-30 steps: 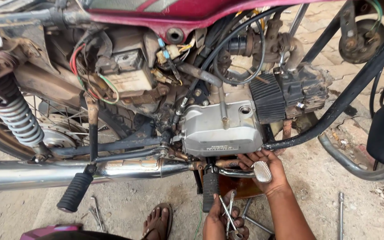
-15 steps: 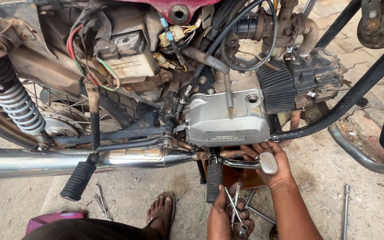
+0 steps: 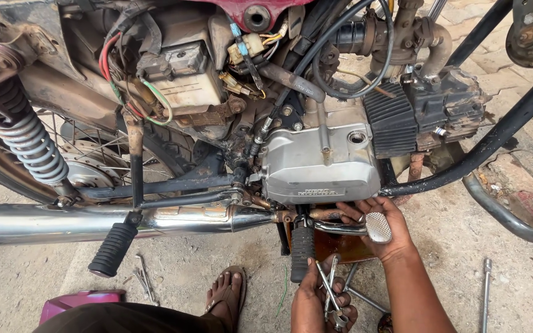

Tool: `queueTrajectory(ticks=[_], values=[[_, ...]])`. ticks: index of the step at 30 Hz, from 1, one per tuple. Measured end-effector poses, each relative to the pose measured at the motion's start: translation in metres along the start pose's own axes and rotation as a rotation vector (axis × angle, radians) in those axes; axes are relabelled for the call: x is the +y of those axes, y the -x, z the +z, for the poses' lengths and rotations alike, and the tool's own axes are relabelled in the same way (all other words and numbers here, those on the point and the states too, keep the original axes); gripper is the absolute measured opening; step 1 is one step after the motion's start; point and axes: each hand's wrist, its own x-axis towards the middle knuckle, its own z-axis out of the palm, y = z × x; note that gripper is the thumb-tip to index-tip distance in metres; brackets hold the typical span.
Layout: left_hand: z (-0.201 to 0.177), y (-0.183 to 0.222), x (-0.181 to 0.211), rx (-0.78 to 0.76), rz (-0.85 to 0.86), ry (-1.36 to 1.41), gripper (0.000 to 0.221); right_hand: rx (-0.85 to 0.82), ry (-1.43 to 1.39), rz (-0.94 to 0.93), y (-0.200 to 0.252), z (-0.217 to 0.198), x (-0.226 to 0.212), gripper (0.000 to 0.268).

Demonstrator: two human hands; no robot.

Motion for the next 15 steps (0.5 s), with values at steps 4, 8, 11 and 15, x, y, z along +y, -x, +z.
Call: queueTrajectory(ticks=[4,8,11,15], values=[[-0.003,-0.003,-0.001,0.004,-0.018,0.004,0.057,-0.021,-0.016,0.005,-0.003,-0.005,0.0,0.045],[-0.009,-0.008,-0.002,-0.043,-0.016,0.013,0.056,0.062,0.021,0.013,-0.009,-0.01,-0.01,0.039],[-0.011,-0.015,-0.004,-0.047,-0.044,-0.008,0.056,0.209,0.414,-0.168,-0.031,-0.05,-0.011,0.03],[-0.044,-0.073,-0.022,-0.042,-0.035,-0.126,0.058,0.387,1.386,-0.771,-0.018,-0.059,-0.007,0.026]])
